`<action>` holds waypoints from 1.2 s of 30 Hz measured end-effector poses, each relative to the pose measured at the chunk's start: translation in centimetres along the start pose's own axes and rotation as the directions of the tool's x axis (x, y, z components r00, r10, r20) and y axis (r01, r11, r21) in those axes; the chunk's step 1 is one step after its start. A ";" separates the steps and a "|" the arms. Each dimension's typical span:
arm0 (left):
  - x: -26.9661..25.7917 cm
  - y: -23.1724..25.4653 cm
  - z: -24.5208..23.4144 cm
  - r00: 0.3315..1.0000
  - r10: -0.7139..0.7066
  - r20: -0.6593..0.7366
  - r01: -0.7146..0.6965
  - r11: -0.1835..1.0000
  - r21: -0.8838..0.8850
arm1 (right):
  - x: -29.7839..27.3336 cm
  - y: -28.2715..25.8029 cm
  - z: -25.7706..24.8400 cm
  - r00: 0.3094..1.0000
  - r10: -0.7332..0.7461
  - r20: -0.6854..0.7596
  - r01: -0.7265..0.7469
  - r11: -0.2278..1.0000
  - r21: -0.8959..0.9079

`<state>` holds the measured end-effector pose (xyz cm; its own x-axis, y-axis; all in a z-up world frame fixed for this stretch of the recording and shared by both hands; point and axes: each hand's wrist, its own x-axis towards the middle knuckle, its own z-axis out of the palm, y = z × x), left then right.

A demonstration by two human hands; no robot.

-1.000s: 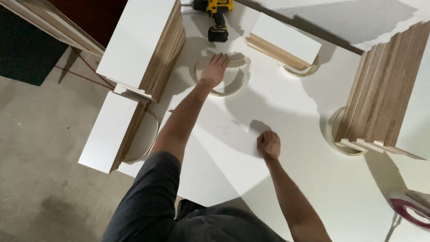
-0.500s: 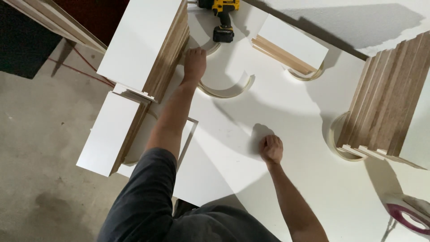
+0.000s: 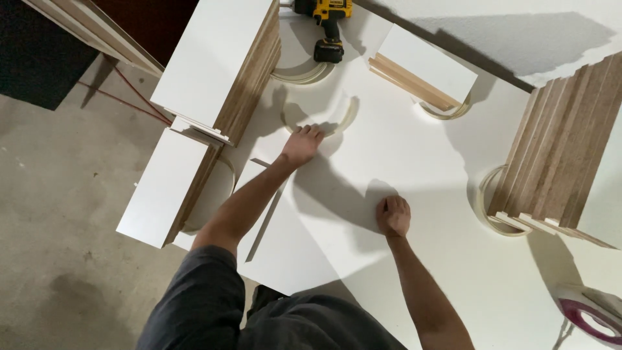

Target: Applying edge banding strips to wooden panels and trimming the excess with hand tools

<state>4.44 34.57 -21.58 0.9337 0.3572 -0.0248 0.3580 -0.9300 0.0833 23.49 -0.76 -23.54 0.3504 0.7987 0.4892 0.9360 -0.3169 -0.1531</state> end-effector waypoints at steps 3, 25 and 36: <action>-0.7 -1.2 2.1 0.994 -0.107 0.026 0.108 0.993 -0.053 | -0.3 0.1 0.3 0.999 -0.017 -0.037 0.017 1.000 -0.003; -24.9 7.2 -1.9 0.699 -0.631 -0.337 0.514 0.771 -0.376 | 1.0 -0.2 -0.3 0.974 -0.166 -0.156 0.165 0.986 -0.017; -36.8 1.0 -0.2 0.668 -0.740 -0.075 0.688 0.653 -0.317 | 0.8 0.2 0.3 0.963 -0.169 -0.209 0.168 0.986 -0.019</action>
<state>-29.57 20.55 -20.41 0.3582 0.9336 -0.0038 0.8741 -0.3339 0.3527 23.94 -0.05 -23.44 0.1729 0.7158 0.6765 0.9809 -0.1874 -0.0524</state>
